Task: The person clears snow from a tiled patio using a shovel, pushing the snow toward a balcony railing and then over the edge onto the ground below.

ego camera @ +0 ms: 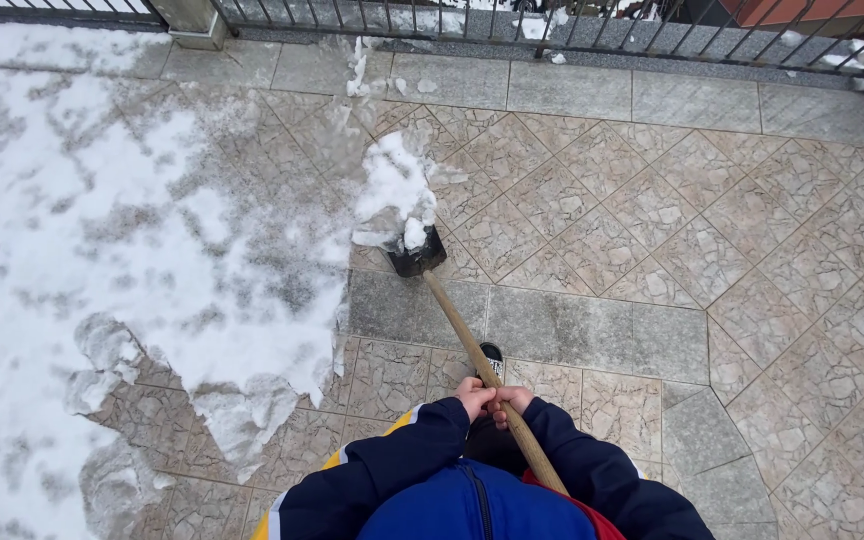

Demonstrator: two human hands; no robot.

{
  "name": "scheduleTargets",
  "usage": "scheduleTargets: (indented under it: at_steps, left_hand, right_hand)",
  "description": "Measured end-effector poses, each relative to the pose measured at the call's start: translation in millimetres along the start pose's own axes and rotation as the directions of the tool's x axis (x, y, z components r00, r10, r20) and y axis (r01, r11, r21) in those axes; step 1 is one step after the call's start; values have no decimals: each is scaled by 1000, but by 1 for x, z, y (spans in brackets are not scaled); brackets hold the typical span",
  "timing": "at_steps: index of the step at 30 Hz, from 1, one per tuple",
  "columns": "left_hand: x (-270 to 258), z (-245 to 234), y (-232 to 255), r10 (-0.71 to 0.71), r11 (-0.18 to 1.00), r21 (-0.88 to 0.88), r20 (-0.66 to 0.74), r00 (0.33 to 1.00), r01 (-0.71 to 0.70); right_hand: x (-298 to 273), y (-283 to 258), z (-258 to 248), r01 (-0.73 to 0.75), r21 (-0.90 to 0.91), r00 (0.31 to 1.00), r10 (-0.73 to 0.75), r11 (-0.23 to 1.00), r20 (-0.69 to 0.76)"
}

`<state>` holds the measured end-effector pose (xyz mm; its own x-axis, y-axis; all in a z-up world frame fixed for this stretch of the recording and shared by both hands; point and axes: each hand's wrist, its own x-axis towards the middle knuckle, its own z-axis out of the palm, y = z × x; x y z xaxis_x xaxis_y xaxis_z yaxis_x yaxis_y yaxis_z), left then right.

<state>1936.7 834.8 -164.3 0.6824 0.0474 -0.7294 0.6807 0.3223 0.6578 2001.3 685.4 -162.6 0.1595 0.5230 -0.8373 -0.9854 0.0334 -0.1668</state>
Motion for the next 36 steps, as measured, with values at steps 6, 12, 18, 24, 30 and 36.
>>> scheduleTargets:
  at_steps: [6, 12, 18, 24, 30, 36]
  left_hand:
    - [99, 22, 82, -57, 997, -52, -60, 997, 54]
    - [169, 52, 162, -141, 978, -164, -62, 988, 129]
    - [216, 55, 199, -201, 937, -304, -67, 977, 172]
    - [237, 69, 243, -323, 923, -271, -168, 931, 272]
    - [274, 73, 271, -449, 802, -497, -134, 884, 332]
    - [333, 21, 334, -416, 854, -419, -196, 888, 308]
  right_hand:
    - [-6, -139, 33, -68, -169, 997, 72, 983, 13]
    - [36, -243, 17, -95, -292, 995, 100, 952, 2]
    - [56, -289, 14, -107, -375, 994, 105, 921, -26]
    - [-8, -331, 70, -223, -398, 974, 219, 890, -55]
    - [-8, -363, 99, -262, -401, 959, 191, 878, -209]
    - [51, -433, 158, -297, -464, 950, 207, 835, -235]
